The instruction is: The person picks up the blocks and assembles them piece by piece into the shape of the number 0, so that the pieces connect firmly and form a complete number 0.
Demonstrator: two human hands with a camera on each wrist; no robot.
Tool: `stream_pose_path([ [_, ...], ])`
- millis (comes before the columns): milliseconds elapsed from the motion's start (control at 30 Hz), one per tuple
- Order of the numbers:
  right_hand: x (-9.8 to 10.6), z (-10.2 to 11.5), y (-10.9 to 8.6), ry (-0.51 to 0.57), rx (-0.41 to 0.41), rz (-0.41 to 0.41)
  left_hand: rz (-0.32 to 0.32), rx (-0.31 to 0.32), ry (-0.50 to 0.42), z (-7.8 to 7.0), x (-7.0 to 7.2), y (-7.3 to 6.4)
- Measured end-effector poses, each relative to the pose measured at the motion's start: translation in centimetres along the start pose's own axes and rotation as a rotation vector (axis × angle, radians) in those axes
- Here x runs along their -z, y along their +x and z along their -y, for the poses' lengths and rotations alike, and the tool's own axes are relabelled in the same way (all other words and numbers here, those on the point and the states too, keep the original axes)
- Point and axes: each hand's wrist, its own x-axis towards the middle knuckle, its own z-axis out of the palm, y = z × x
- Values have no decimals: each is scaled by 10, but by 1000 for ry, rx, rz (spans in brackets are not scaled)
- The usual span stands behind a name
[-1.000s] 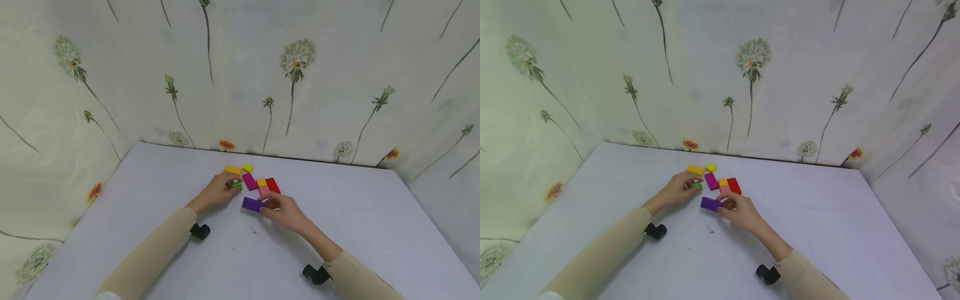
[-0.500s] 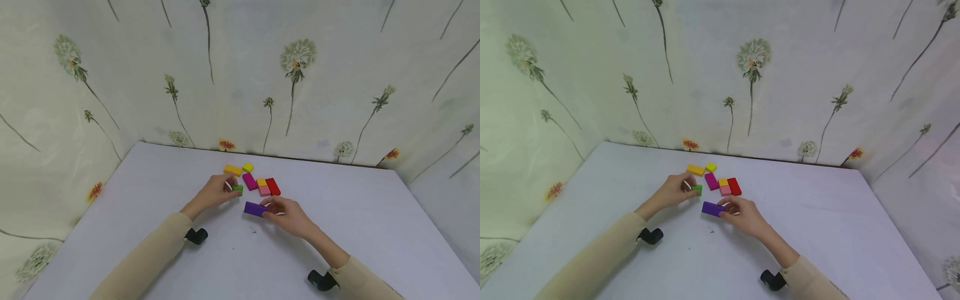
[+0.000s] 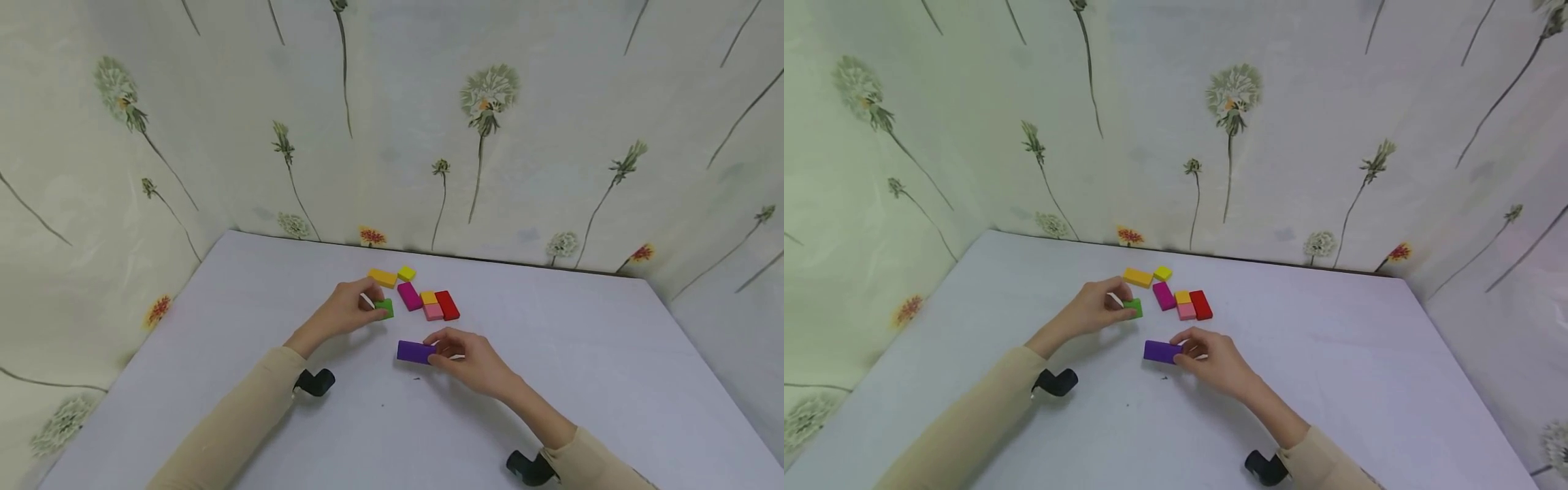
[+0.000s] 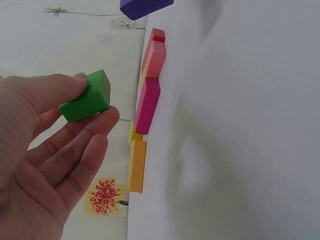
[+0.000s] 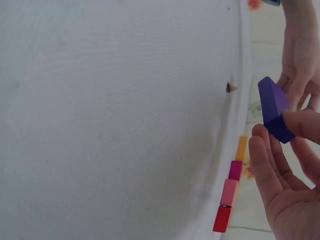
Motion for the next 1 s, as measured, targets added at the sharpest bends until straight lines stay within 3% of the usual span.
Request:
stream_pose_path([
  [300, -2, 3, -5, 23, -1, 19, 93, -41, 25, -1, 3, -8],
  [1000, -16, 10, -21, 86, 0, 89, 110, -9, -66, 13, 1, -25],
])
